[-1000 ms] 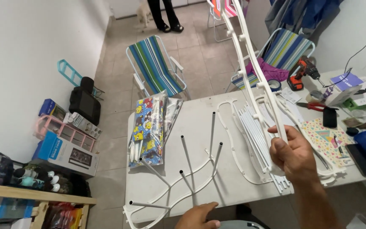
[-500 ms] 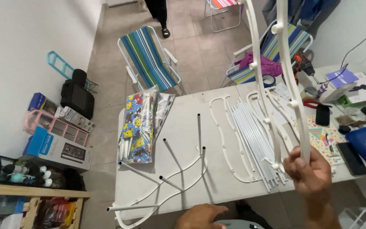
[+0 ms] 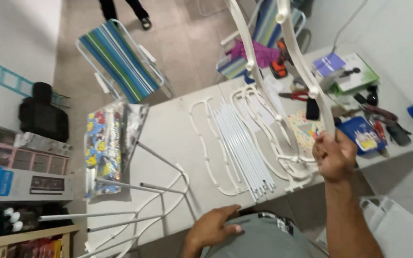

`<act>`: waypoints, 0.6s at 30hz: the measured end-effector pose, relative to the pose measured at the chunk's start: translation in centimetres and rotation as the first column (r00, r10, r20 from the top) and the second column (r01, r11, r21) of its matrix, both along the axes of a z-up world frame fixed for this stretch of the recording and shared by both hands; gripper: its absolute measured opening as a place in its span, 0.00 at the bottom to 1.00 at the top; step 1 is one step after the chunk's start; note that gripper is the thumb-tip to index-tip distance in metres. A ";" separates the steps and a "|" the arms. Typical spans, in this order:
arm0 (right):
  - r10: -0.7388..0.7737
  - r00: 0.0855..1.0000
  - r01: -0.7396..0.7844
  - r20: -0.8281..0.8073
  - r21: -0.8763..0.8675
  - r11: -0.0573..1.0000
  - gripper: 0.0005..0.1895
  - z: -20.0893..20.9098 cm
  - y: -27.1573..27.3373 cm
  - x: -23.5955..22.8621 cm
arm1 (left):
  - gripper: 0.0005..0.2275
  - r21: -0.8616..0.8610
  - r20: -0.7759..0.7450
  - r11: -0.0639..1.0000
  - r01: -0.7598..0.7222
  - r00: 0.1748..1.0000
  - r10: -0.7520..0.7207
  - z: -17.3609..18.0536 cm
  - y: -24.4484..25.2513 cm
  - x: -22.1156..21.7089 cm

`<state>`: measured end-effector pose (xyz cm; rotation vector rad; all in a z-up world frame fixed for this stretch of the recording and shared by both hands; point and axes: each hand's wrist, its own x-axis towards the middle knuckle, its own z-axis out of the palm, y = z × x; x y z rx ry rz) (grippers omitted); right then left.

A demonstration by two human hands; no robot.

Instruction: Disassembling a white metal drying rack by pulling the horizontal tubes out of the plastic side supports.

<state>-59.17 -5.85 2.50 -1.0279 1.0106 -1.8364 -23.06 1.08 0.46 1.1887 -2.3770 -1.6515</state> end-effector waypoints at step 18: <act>0.037 0.753 -0.466 0.657 0.492 0.735 0.17 -28.6 -2.1 -10.5 | 0.35 0.145 0.161 0.968 -0.203 0.970 0.180 1.7 -2.1 -6.7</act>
